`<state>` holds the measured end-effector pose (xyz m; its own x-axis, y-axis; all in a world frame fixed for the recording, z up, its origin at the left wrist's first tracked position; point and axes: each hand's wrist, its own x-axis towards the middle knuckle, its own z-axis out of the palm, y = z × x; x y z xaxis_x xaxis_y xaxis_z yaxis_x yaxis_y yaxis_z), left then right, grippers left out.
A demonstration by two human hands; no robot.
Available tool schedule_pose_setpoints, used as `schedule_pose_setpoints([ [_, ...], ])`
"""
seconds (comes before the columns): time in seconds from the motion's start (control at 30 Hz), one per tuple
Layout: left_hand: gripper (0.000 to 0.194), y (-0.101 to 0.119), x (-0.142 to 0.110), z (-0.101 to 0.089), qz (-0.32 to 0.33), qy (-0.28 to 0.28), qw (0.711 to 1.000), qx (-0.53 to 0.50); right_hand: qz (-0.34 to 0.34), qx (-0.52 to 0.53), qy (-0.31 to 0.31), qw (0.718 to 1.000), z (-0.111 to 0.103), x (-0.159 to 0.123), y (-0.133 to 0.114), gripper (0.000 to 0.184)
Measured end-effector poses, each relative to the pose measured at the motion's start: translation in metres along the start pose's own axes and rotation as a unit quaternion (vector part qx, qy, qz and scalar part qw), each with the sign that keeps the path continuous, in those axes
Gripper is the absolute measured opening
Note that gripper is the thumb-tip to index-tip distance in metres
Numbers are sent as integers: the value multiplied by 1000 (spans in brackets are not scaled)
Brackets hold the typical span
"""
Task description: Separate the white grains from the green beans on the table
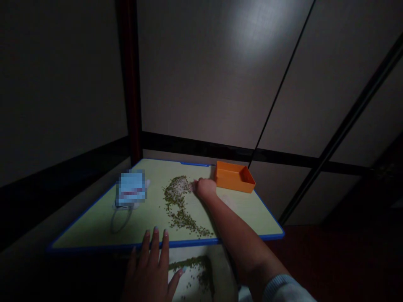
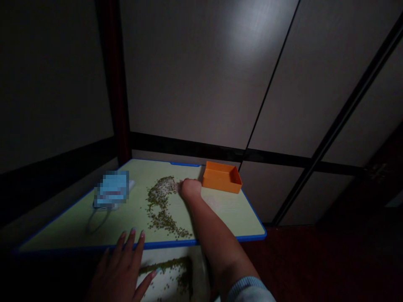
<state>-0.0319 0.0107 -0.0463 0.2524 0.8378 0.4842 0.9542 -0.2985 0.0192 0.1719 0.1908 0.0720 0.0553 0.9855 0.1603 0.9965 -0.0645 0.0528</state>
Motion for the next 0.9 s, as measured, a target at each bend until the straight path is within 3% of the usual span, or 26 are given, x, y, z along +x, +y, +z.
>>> schedule_pose_setpoints([
  [0.2, 73, 1, 2, -9, -9, -27, 999, 15, -86, 1, 14, 996, -2, -5, -1, 47],
  [0.5, 72, -2, 2, -11, 15, 6, 999, 32, -237, -25, 12, 971, -8, -26, 10, 47],
  [0.9, 72, -7, 6, -14, 33, -4, 999, 35, -273, -19, 21, 962, -9, -61, 38, 47],
])
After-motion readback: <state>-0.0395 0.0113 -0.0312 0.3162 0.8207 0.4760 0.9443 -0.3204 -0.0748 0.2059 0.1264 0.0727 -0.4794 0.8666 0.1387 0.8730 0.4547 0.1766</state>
